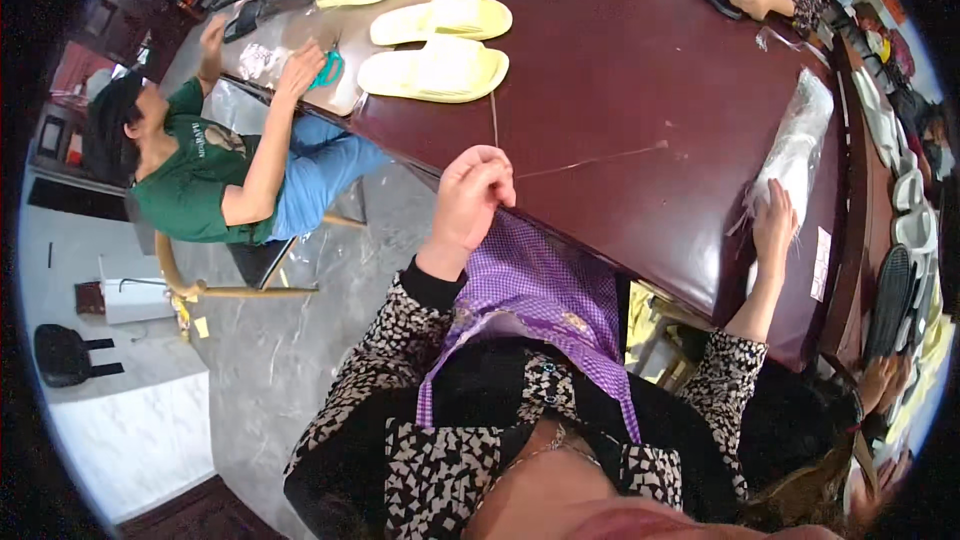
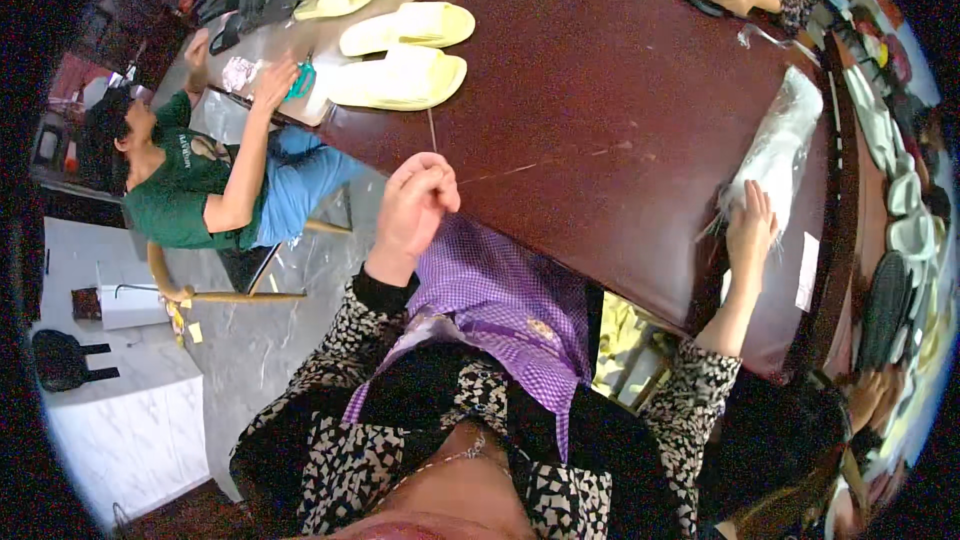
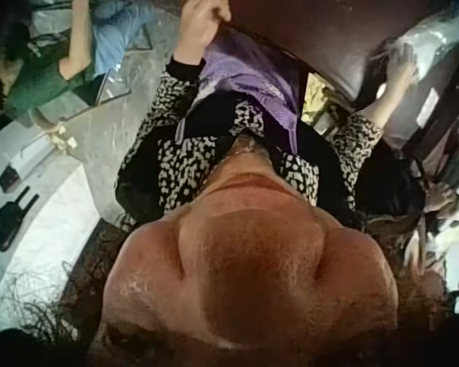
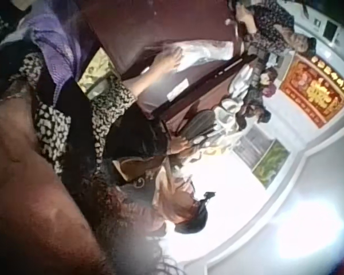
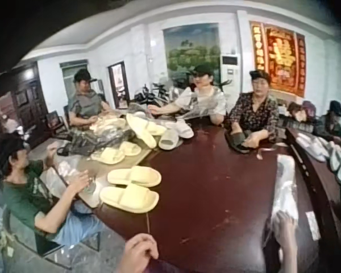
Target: The person attaches pairs of slippers together by threading plastic fasteners through them by hand.
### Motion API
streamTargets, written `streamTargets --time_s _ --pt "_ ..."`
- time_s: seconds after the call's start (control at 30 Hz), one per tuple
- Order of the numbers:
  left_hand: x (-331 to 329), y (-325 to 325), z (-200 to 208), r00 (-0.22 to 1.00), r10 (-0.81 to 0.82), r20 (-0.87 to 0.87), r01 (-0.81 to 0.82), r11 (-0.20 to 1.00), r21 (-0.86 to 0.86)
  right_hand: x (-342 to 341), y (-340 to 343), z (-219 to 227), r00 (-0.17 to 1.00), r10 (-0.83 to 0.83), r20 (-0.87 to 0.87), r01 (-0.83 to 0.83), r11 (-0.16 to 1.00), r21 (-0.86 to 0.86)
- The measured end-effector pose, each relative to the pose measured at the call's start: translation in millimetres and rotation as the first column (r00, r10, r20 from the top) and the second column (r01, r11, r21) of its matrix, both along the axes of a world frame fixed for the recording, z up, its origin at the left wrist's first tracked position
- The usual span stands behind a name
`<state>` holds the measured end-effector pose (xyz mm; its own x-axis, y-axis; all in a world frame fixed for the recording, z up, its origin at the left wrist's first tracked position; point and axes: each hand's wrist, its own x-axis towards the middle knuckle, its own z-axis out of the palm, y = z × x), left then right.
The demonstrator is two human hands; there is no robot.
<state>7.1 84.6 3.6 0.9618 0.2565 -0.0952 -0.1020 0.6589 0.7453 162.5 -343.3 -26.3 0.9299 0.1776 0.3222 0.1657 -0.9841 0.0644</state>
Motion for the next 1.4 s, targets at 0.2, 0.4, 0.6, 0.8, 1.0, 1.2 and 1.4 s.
streamTargets --time_s 0.2,0.4,0.6,0.8,1.0,1.2,1.4 --pt "5 -5 6 0.991 -0.131 0.011 0.131 0.991 0.007 -65 177 76 0.744 0.667 0.053 -0.435 0.421 0.796" --pt "20 -3 20 0.981 -0.177 0.084 0.184 0.979 -0.089 -85 263 66 0.582 0.803 -0.132 -0.218 0.310 0.925" --pt "70 101 17 0.971 0.213 0.108 -0.204 0.505 0.838 -49 258 42 0.660 0.743 -0.108 -0.034 0.173 0.984" --pt "151 240 -21 0.939 0.034 0.343 -0.303 -0.392 0.869 -6 238 29 0.746 0.666 0.014 0.357 -0.417 0.836" --pt "190 208 -2 0.986 0.006 -0.170 0.164 -0.281 0.946 5 224 33 0.813 0.582 0.026 0.382 -0.567 0.730" --pt "181 92 3 0.946 0.027 -0.322 0.322 -0.184 0.929 0 222 54 0.810 0.586 0.026 0.385 -0.565 0.730" --pt "163 19 -8 0.972 0.041 -0.233 0.236 -0.065 0.970 -2 222 50 0.755 0.654 -0.056 0.436 -0.437 0.787"
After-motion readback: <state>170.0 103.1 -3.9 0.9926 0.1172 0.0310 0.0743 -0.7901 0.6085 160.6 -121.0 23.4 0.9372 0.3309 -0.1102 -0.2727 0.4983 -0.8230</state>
